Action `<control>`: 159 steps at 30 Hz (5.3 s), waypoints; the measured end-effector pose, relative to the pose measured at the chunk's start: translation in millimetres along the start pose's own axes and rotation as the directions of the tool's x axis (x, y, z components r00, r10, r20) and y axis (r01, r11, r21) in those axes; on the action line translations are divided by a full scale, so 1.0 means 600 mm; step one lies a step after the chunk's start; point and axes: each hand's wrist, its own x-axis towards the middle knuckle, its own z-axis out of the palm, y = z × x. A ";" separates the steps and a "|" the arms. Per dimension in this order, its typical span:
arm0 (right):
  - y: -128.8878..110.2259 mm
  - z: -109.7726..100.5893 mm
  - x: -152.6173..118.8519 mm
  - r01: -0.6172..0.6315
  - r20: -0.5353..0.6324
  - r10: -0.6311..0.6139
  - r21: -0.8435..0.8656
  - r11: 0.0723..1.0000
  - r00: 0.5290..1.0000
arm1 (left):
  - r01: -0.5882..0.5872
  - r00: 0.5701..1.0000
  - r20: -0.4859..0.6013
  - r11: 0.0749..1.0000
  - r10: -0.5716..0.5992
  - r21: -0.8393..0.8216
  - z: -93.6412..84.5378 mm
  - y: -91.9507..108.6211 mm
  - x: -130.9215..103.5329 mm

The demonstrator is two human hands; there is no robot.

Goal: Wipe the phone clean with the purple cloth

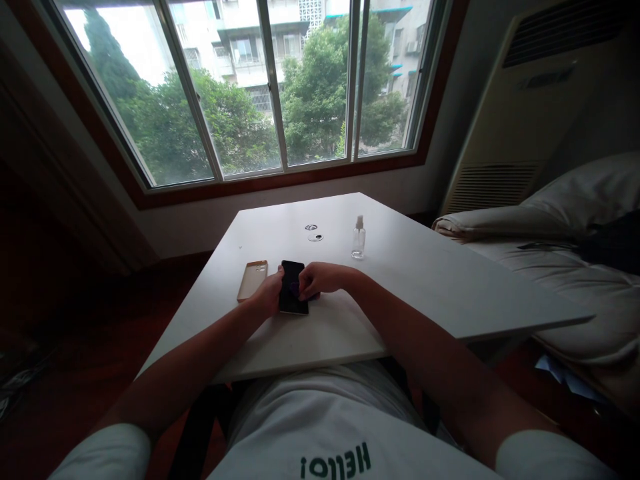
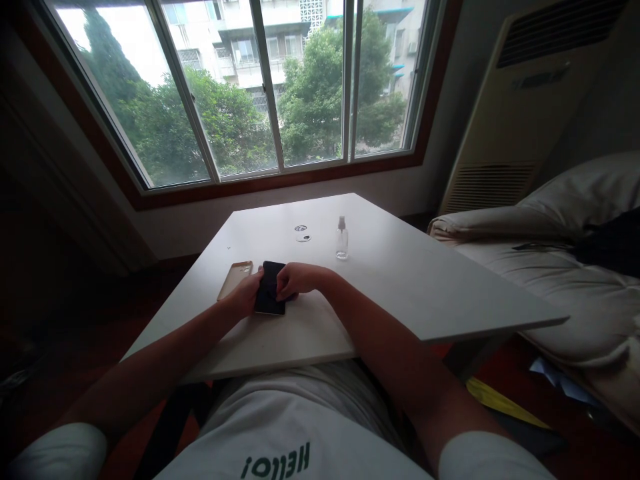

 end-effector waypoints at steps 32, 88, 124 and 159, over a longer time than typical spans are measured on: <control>0.058 -0.022 0.049 0.094 -0.557 0.066 0.254 0.963 0.828 | -0.051 0.994 0.097 0.999 0.049 0.013 0.015 0.004 -0.027; 0.002 0.046 0.073 0.066 -0.675 -0.286 -0.332 0.941 0.680 | -0.143 0.980 0.130 0.988 0.150 -0.062 0.020 0.008 -0.039; -0.028 0.064 0.012 0.428 -0.148 -0.519 -0.402 0.809 0.842 | -0.006 0.999 0.050 0.985 0.015 -0.171 -0.004 0.014 -0.018; 0.059 -0.018 0.048 0.182 -0.508 -0.194 -0.073 0.981 0.839 | 0.018 0.987 0.164 0.994 -0.001 -0.103 0.029 0.024 -0.061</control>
